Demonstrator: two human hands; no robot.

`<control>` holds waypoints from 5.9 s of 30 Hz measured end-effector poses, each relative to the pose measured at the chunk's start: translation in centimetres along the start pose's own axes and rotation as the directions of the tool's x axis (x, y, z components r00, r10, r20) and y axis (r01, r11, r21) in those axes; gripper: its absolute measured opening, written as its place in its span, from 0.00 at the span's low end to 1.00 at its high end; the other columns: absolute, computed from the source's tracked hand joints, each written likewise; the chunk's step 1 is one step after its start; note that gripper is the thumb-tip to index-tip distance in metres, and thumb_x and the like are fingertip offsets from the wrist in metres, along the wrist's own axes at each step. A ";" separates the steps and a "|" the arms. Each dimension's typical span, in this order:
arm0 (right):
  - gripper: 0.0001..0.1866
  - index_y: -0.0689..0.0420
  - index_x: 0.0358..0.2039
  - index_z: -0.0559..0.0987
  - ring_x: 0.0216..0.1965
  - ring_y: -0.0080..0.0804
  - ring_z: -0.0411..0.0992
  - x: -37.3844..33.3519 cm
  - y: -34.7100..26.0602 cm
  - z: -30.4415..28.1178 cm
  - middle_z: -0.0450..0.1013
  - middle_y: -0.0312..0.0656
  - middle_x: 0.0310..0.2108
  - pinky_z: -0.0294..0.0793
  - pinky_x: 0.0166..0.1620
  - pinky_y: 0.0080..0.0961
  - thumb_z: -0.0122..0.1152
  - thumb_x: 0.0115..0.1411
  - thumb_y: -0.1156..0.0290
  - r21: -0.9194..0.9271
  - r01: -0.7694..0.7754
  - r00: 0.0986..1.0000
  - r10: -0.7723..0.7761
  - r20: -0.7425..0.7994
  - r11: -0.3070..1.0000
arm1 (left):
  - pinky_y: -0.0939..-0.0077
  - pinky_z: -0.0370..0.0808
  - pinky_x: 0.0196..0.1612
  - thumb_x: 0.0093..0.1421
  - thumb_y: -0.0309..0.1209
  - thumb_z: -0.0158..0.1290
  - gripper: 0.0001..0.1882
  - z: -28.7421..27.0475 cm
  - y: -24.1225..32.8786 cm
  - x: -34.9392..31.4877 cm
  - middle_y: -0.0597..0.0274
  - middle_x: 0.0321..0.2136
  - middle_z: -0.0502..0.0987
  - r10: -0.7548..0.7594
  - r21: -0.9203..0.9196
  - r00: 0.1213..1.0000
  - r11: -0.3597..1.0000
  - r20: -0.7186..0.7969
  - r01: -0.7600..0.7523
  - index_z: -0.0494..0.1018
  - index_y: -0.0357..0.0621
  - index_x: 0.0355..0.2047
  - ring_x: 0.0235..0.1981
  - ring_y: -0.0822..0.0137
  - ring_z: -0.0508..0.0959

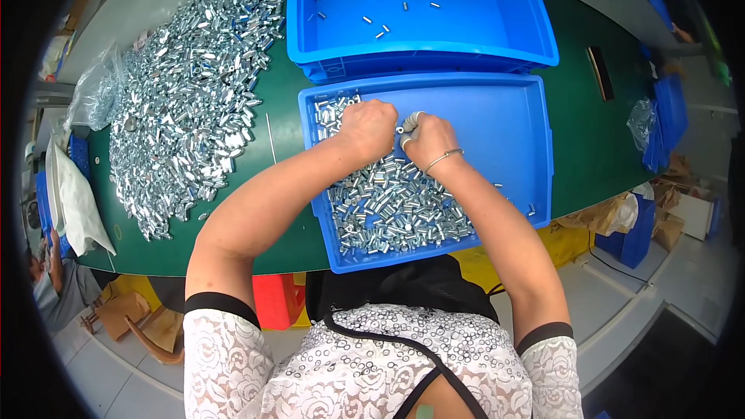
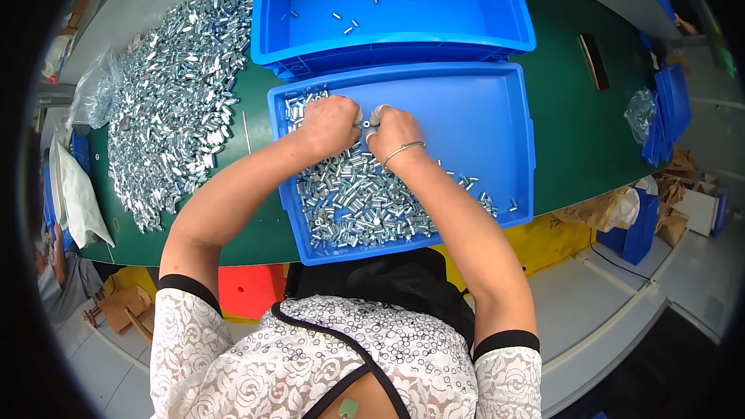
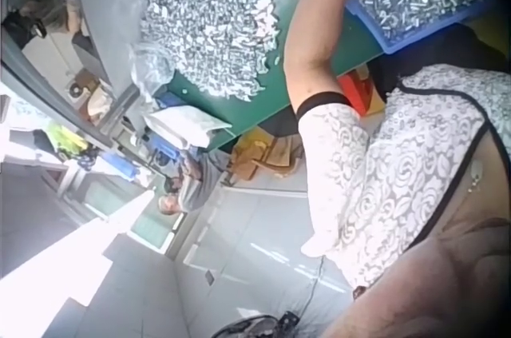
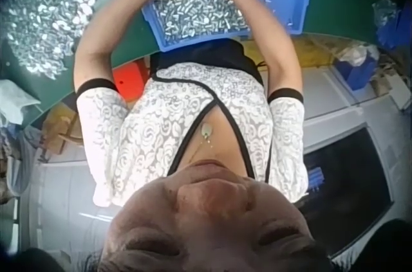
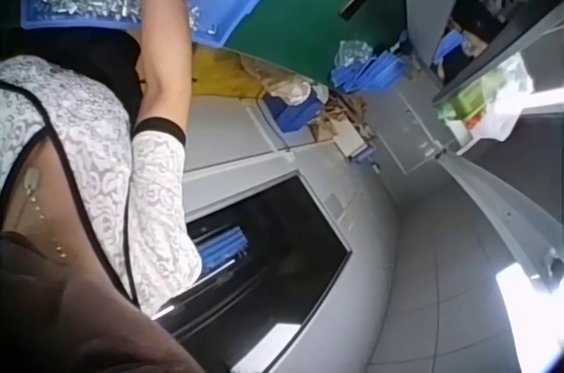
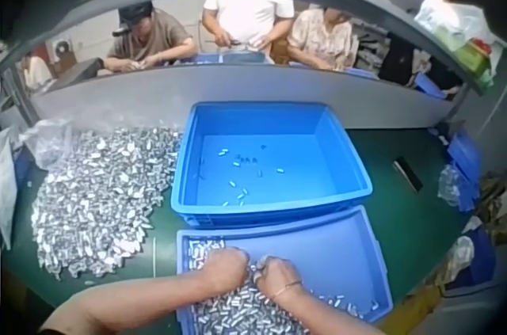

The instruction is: Inspect and sort small metal hardware components into blue bins at a factory workstation.

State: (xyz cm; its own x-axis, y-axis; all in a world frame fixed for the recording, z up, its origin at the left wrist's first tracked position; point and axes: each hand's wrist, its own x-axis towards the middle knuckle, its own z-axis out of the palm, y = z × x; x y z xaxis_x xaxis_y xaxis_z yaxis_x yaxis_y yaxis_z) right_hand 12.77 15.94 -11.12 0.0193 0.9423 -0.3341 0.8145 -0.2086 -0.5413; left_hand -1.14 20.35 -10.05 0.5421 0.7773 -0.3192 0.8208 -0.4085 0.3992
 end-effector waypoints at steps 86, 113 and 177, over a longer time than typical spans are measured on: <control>0.11 0.61 0.38 0.75 0.26 0.13 0.67 -15.9 1.6 -5.2 0.71 0.32 0.26 0.69 0.31 0.13 0.62 0.53 0.77 0.663 -0.086 0.995 0.035 0.090 0.743 | 0.86 0.66 0.27 0.53 0.20 0.44 0.18 -10.1 4.3 -8.1 0.64 0.28 0.73 -0.163 -0.959 0.987 0.282 -0.010 0.037 0.70 0.38 0.46 0.23 0.77 0.70; 0.09 0.62 0.36 0.77 0.25 0.17 0.71 -13.0 12.8 -12.0 0.75 0.38 0.26 0.71 0.30 0.17 0.60 0.53 0.76 0.539 0.057 0.986 -0.132 0.102 0.841 | 0.64 0.72 0.33 0.46 0.26 0.58 0.08 2.3 12.8 -2.3 0.46 0.23 0.73 -0.208 -0.395 0.940 0.914 -0.270 0.088 0.75 0.36 0.27 0.28 0.51 0.75; 0.08 0.58 0.30 0.78 0.22 0.23 0.69 -10.1 6.6 -6.6 0.73 0.40 0.24 0.70 0.29 0.20 0.62 0.46 0.77 0.337 0.365 0.930 -0.359 -0.084 0.868 | 0.62 0.73 0.30 0.47 0.30 0.56 0.07 3.6 8.4 -8.5 0.51 0.23 0.74 -0.172 0.019 0.918 0.981 -0.358 0.191 0.75 0.37 0.24 0.26 0.52 0.76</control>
State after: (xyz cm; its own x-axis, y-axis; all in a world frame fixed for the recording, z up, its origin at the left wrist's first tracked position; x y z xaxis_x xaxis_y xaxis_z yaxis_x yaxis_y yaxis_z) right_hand 21.76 6.79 -6.21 -0.2257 0.9728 -0.0515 0.5184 0.0752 -0.8518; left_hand 1.80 8.57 -7.05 0.2920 0.9549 -0.0544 0.9126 -0.2611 0.3146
